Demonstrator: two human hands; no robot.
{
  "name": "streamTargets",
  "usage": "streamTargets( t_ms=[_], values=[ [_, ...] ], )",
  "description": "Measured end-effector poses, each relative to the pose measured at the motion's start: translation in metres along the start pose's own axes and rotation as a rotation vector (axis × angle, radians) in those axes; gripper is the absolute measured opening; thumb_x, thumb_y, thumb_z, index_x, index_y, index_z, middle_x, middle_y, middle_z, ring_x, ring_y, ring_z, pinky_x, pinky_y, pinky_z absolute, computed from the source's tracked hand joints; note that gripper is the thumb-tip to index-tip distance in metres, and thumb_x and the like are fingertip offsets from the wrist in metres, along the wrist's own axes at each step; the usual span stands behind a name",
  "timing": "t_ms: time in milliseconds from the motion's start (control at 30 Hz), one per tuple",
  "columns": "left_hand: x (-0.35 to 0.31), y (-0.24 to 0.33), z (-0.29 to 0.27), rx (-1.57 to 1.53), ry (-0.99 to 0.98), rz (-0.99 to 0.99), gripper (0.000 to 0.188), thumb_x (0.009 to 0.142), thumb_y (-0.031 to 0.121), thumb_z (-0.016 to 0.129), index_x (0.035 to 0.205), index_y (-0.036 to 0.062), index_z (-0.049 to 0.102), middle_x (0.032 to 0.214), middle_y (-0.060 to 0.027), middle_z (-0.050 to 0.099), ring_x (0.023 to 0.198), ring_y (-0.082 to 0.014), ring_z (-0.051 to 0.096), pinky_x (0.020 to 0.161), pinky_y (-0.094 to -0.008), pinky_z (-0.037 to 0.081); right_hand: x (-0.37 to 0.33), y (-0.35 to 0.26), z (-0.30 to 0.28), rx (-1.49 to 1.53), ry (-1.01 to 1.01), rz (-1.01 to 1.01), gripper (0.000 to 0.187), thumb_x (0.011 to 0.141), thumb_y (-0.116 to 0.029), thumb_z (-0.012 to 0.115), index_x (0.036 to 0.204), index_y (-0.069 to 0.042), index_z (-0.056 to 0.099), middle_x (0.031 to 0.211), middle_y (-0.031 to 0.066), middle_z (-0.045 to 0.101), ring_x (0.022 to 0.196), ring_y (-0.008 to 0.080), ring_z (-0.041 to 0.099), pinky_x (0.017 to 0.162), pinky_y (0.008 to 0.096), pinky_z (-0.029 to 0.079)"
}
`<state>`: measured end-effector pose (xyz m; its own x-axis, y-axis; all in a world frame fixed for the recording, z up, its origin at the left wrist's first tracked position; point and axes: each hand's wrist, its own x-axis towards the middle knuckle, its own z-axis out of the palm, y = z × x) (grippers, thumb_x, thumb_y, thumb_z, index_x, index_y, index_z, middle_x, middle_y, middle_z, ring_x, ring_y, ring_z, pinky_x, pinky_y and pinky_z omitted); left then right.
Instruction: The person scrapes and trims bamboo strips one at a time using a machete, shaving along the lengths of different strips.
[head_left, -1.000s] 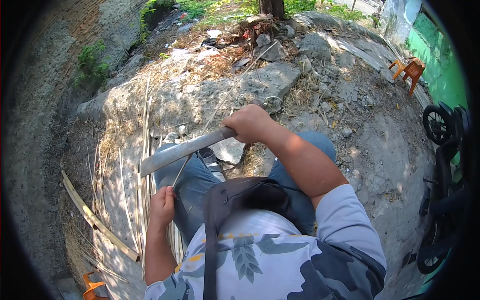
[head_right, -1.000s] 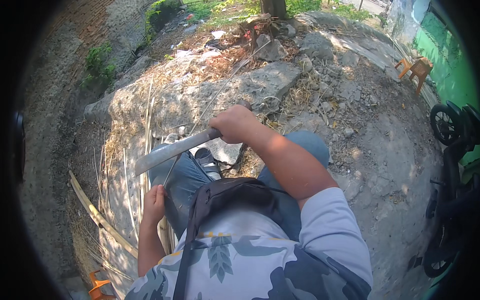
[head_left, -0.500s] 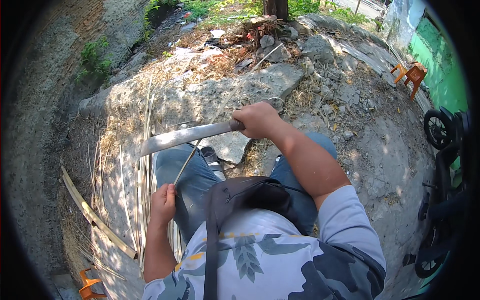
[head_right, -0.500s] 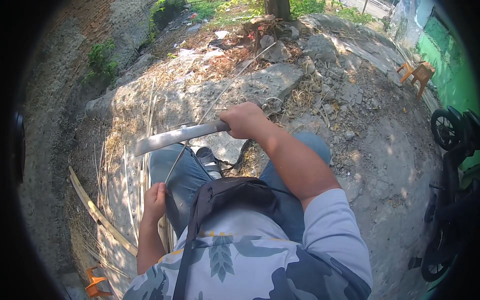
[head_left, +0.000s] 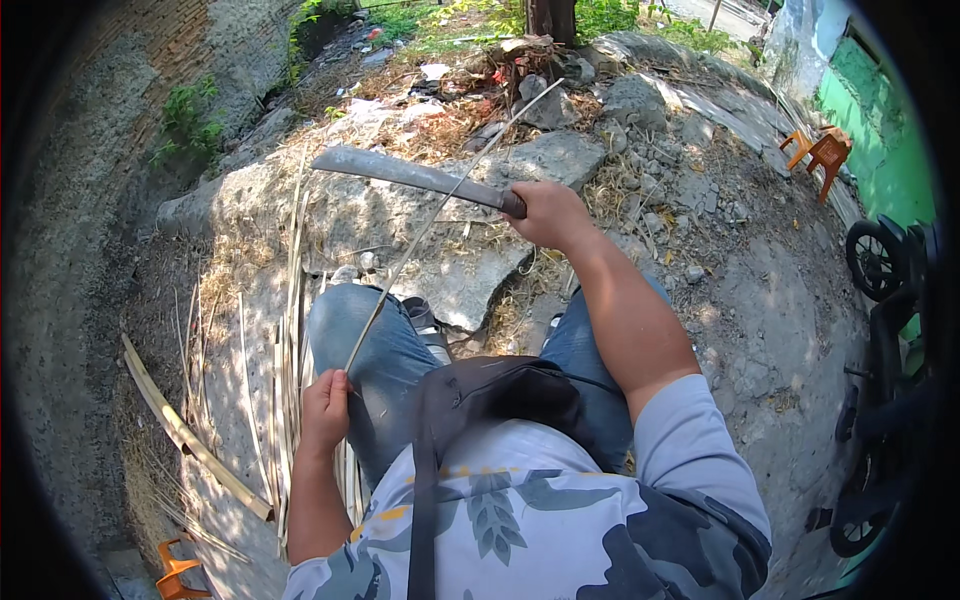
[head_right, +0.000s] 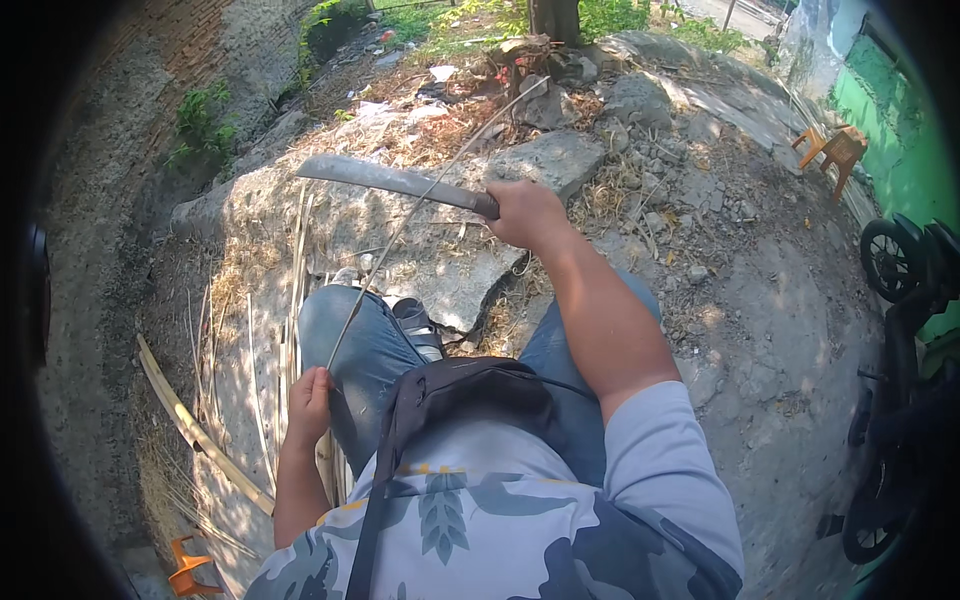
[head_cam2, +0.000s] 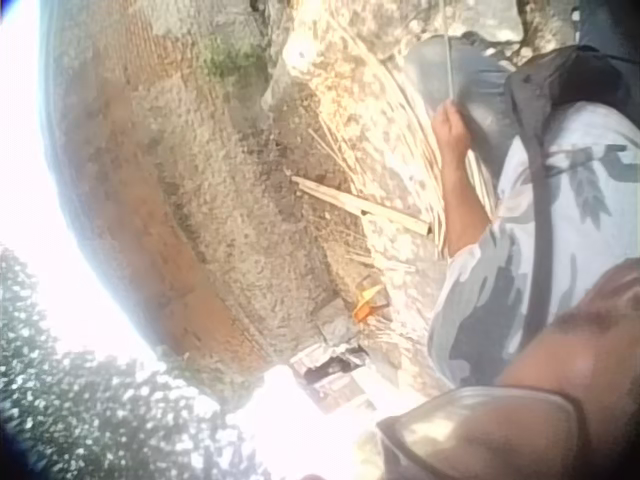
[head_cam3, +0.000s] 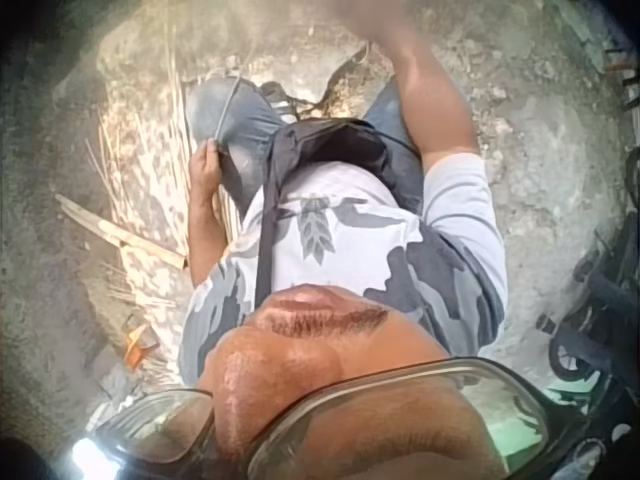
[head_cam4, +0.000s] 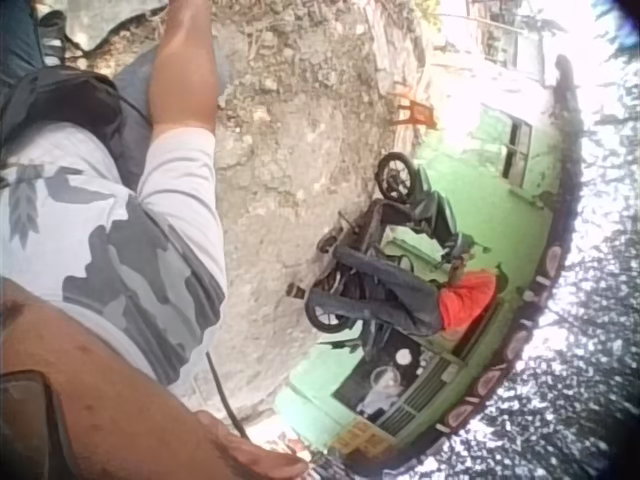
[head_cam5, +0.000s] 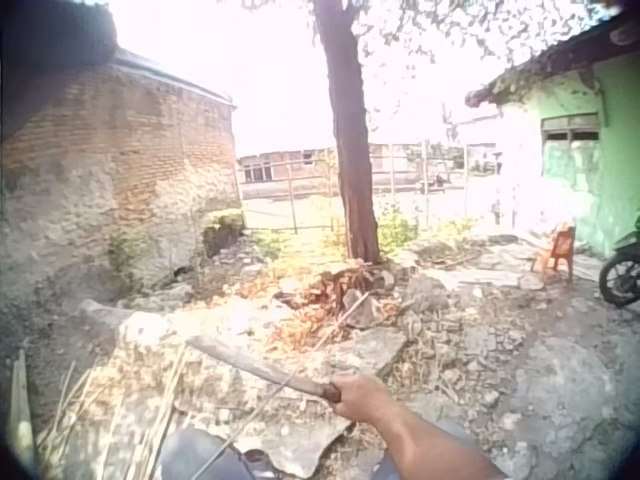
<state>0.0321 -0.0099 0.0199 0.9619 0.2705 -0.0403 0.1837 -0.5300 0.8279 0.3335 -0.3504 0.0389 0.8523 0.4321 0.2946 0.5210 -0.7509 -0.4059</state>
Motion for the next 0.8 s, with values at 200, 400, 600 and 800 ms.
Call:
streamTargets(
  t_ms=[200, 400, 600, 800],
  values=[
    [0.000, -0.005, -0.002, 0.024, 0.002, -0.016, 0.040, 0.107, 0.030, 0.047, 0.078, 0.0044, 0.058, 0.068, 0.0017, 0.050, 0.066, -0.0080, 0.045, 0.060, -0.0264, 0.037, -0.006, -0.038, -0.001, -0.130, -0.227, -0.202, 0.018, 0.078, -0.023, 0.071, 0.094, -0.015, 0.067, 0.087, 0.0092, 0.071, 0.085, 0.0333, 0.070, 0.075, 0.0474, 0.055],
    [-0.001, -0.007, -0.002, 0.019, -0.013, -0.046, 0.042, 0.107, 0.033, 0.047, 0.078, 0.0048, 0.059, 0.067, 0.0028, 0.049, 0.064, -0.0071, 0.044, 0.059, -0.0256, 0.035, -0.011, -0.066, 0.013, -0.147, -0.298, -0.466, 0.016, 0.076, -0.022, 0.070, 0.090, -0.015, 0.067, 0.081, 0.0081, 0.070, 0.082, 0.0293, 0.071, 0.072, 0.0448, 0.055],
    [-0.001, -0.016, 0.001, -0.064, 0.012, -0.034, 0.042, 0.107, 0.033, 0.046, 0.079, 0.0056, 0.058, 0.066, 0.0040, 0.046, 0.061, -0.0058, 0.040, 0.055, -0.0245, 0.032, 0.004, -0.002, -0.006, -0.025, -0.045, -0.058, 0.020, 0.079, -0.029, 0.073, 0.087, -0.012, 0.066, 0.078, 0.0120, 0.068, 0.078, 0.0353, 0.068, 0.069, 0.0480, 0.052],
    [0.004, -0.016, -0.004, -0.043, -0.034, -0.104, 0.041, 0.107, 0.031, 0.047, 0.080, 0.0040, 0.061, 0.069, -0.0007, 0.055, 0.066, -0.0095, 0.048, 0.061, -0.0282, 0.040, -0.002, 0.007, -0.011, -0.025, -0.004, 0.040, 0.022, 0.080, -0.031, 0.074, 0.090, -0.013, 0.068, 0.082, 0.0134, 0.069, 0.082, 0.0364, 0.068, 0.070, 0.0493, 0.053]
  ],
)
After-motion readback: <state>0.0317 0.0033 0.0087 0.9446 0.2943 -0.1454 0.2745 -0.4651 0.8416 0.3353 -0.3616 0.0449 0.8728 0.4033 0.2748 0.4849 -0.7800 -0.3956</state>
